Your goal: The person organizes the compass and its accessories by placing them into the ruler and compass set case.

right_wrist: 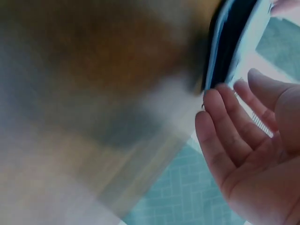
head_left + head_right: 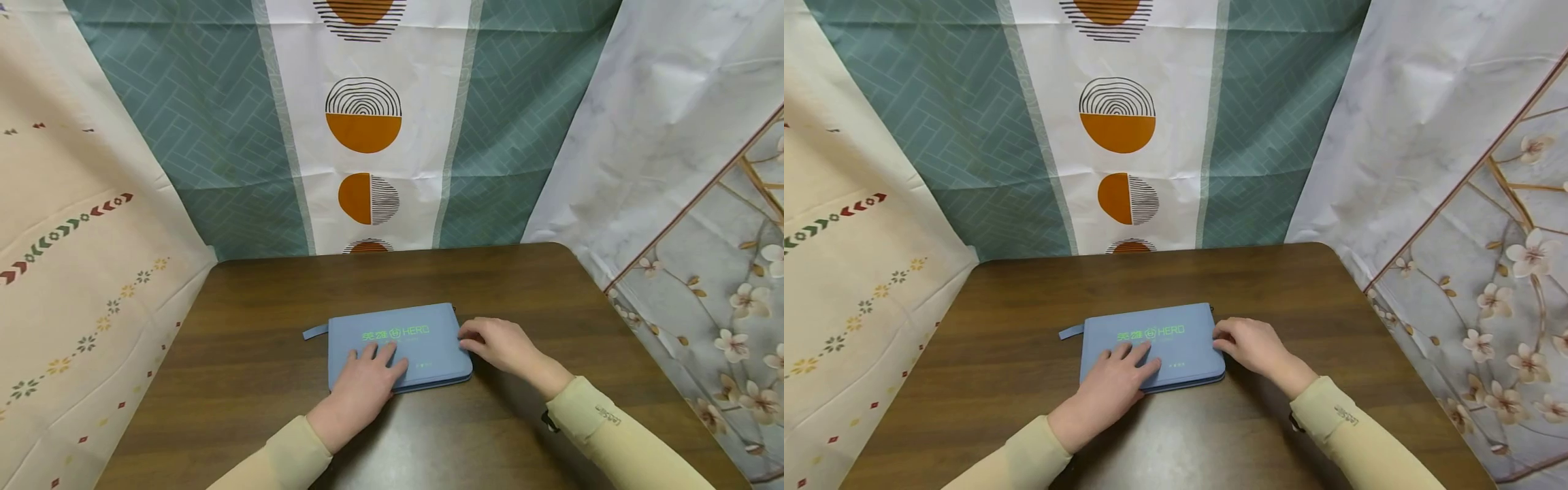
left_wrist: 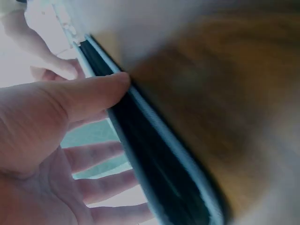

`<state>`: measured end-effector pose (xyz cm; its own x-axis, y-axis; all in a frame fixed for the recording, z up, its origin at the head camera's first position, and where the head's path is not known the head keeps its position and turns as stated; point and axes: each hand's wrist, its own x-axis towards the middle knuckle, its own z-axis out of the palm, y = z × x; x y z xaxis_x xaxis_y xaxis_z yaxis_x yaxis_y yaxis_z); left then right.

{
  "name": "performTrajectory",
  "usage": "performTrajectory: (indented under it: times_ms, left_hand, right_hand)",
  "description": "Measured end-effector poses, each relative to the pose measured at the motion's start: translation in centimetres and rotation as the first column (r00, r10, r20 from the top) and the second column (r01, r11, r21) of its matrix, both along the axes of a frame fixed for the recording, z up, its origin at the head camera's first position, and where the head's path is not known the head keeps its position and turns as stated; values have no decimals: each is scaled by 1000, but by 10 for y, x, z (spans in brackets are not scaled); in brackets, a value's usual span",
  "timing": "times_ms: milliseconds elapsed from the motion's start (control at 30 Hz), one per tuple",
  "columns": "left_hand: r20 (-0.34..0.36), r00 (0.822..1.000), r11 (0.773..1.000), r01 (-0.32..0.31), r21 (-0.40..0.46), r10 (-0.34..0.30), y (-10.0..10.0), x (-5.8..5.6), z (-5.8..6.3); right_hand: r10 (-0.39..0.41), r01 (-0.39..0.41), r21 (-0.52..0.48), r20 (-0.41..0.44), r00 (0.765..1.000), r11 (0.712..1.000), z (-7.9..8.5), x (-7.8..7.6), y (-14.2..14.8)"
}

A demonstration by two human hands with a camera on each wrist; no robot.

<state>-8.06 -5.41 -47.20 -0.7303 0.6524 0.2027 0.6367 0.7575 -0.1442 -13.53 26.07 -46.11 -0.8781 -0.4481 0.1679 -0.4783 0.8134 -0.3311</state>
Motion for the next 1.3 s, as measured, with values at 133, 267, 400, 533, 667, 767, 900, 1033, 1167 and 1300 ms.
performTrajectory:
  times_ms: [133, 267, 400, 533, 667, 767, 900, 1033, 1167, 1300]
  left_hand:
    - [25, 1000, 1000, -1, -17, 1, 6, 1, 2]
    - [20, 1000, 1000, 18, -17, -17, 8, 1, 2]
    - [16, 999, 999, 32, -10, -32, 8, 1, 0]
    - [30, 999, 999, 41, -10, -41, 8, -1, -2]
    - [32, 998, 999, 48, -10, -48, 6, -5, -3]
    - [31, 998, 999, 50, -11, -49, 4, -8, -3]
    - [37, 998, 999, 52, -10, -51, 2, -9, -2]
    - [35, 998, 999, 51, -11, -51, 2, -9, 0]
    - [42, 998, 999, 43, -14, -43, 2, -8, 1]
    - [49, 998, 999, 39, -11, -38, 1, -8, 1]
  right_hand:
    - [-73, 75, 45, -42, 996, 996, -1, -24, 0]
    - [-119, 125, 102, -66, 991, 987, -4, -44, -2]
    - [-139, 143, 154, -36, 990, 978, -6, -59, -6]
    - [-141, 137, 199, 4, 990, 970, -8, -70, -10]
    - [-151, 142, 223, 23, 988, 964, -10, -78, -12]
    - [-149, 139, 229, 31, 988, 964, -10, -82, -13]
    - [-148, 136, 228, 35, 988, 964, -11, -86, -13]
    - [-154, 144, 227, 25, 988, 963, -11, -87, -14]
    - [-150, 144, 225, 9, 989, 964, -12, -87, -15]
    - [-137, 140, 233, -31, 990, 962, -14, -87, -15]
